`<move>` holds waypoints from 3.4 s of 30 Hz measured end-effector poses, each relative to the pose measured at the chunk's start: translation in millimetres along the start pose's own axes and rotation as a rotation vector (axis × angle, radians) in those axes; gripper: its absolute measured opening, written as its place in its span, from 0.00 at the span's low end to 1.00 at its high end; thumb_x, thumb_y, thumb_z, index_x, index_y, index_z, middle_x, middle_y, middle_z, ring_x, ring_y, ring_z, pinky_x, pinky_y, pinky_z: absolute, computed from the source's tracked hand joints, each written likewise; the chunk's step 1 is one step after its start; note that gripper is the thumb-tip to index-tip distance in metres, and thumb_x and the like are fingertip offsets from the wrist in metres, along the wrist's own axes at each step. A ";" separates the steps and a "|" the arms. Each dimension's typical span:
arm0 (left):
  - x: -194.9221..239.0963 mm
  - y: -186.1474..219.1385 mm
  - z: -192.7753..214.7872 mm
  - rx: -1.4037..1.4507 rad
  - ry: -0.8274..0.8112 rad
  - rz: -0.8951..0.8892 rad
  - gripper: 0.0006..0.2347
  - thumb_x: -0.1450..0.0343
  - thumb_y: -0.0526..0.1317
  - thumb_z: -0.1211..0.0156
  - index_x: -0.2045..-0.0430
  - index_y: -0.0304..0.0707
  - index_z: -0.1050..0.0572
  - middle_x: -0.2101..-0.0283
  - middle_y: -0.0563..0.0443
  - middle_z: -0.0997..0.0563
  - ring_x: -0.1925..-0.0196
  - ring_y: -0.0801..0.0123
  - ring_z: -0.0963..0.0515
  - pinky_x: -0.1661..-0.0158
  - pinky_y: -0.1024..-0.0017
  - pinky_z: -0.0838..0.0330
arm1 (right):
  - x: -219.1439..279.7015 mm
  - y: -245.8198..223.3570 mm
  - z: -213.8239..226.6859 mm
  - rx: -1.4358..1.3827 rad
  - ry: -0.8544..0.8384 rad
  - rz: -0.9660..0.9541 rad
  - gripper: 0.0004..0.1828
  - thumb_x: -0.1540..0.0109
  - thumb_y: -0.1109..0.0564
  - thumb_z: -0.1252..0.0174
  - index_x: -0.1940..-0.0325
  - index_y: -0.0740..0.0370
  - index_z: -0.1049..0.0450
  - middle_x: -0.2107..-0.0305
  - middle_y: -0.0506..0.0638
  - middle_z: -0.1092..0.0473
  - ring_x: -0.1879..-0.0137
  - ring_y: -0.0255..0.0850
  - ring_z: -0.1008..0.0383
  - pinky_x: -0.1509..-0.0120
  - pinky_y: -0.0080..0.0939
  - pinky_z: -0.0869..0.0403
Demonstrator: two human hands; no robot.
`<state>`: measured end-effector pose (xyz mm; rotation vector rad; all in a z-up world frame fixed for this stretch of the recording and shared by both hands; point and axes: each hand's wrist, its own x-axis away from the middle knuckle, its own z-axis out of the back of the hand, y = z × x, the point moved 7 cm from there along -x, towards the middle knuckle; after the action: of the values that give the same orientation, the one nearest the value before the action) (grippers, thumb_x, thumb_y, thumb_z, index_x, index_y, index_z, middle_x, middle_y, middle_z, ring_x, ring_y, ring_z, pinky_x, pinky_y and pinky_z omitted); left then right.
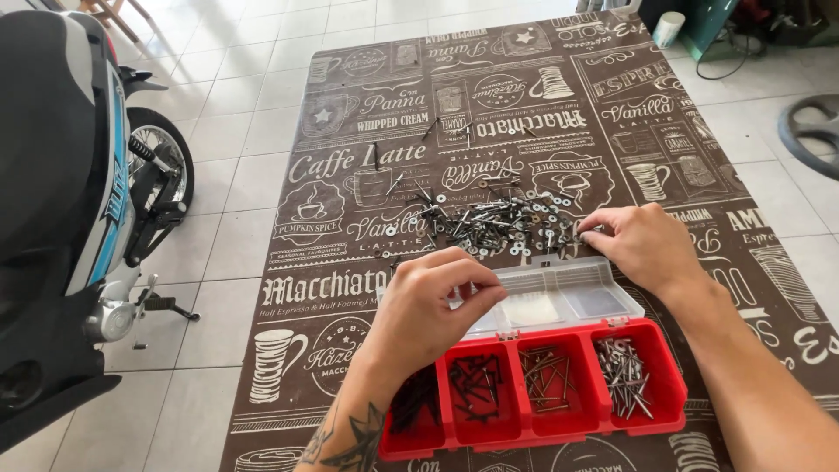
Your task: The person sorts loose screws, nuts, and washers from a pile on a table into compartments of a red plastic organizer. They pick up individual fasteners by hand and place them into the appropriate sections of the box.
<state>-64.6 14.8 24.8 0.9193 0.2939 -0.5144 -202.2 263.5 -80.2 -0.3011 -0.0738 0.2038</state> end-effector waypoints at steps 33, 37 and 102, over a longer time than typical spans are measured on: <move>4.4 -12.8 -18.4 0.341 -0.159 0.285 0.01 0.31 0.38 0.32 0.72 0.47 0.17 0.69 0.60 0.15 0.70 0.80 0.23 0.67 0.77 0.32 | 154.1 -159.3 90.5 -0.162 0.703 1.169 0.03 0.41 0.64 0.37 0.66 0.68 0.23 0.85 0.47 0.33 0.81 0.35 0.36 0.76 0.35 0.36; 4.6 -9.3 -18.2 0.409 -0.162 0.210 0.01 0.30 0.36 0.33 0.68 0.44 0.17 0.68 0.57 0.16 0.67 0.78 0.22 0.64 0.77 0.30 | 152.4 -159.5 85.9 -0.135 0.635 1.148 0.05 0.38 0.63 0.44 0.63 0.65 0.23 0.72 0.52 0.28 0.77 0.38 0.34 0.72 0.36 0.33; 13.2 -82.3 36.4 -0.290 -0.134 0.699 0.03 0.30 0.38 0.41 0.67 0.46 0.20 0.72 0.60 0.17 0.83 0.82 0.34 0.76 0.79 0.32 | 84.9 -85.9 20.6 -0.281 -0.135 0.229 0.08 0.47 0.48 0.30 0.64 0.42 0.12 0.88 0.38 0.19 0.82 0.28 0.27 0.71 0.30 0.25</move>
<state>-97.0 -59.8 -15.9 0.6434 -0.0827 0.1132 -105.2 207.0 -31.1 -0.5762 -0.2027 0.4426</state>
